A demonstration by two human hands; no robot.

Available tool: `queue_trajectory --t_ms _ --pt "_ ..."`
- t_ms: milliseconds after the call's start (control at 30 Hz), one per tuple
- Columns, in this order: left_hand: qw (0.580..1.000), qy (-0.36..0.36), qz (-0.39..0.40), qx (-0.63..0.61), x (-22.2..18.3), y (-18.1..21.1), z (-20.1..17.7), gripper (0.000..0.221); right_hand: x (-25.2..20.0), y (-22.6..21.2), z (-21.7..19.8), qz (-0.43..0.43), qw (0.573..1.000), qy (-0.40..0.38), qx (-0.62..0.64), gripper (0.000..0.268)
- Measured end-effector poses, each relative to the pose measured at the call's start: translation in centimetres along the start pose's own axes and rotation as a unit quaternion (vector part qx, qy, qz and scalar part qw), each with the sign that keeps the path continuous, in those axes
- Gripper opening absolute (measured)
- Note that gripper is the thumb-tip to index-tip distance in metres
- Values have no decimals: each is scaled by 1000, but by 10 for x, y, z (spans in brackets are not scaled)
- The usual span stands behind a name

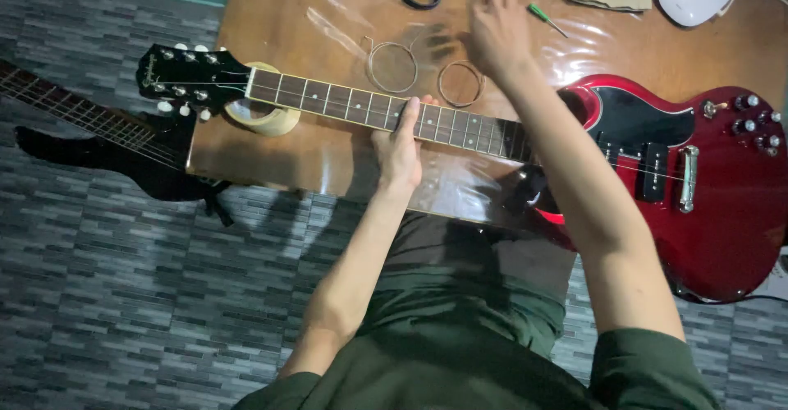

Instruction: The person uncoils a new guitar string and threads it through the bridge of a red electric guitar.

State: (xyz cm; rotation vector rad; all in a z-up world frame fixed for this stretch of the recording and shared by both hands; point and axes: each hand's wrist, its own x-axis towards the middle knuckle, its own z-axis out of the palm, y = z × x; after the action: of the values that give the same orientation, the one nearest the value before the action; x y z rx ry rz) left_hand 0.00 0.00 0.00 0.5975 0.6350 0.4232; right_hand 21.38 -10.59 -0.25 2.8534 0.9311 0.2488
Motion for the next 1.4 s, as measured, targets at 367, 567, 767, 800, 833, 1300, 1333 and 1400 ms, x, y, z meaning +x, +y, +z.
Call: queue_trajectory --t_ms 367,567,767,800,833,1300,1333,1400 --pt "995 -9 -69 76 -11 31 -19 74 66 -96 41 -115 990 -65 47 22" --pt "990 9 81 116 -15 30 -90 26 19 -82 -38 5 988 89 127 23" --pt "955 -100 185 207 -62 70 -110 30 -171 -137 -128 76 846 226 476 3" --pt "954 -169 133 210 -74 82 -105 45 -206 -161 -134 76 834 205 507 6" --pt "952 -179 128 212 -86 86 -103 45 -231 -175 -129 85 834 210 504 6" --pt "930 -260 68 249 -168 65 -93 32 -334 -142 -129 103 552 -35 827 16" --pt "930 -259 74 250 -171 64 -86 32 -341 -134 -127 97 551 -35 828 16" --pt "955 -216 46 199 -176 59 -71 25 -358 -116 -122 4 269 -70 961 38"
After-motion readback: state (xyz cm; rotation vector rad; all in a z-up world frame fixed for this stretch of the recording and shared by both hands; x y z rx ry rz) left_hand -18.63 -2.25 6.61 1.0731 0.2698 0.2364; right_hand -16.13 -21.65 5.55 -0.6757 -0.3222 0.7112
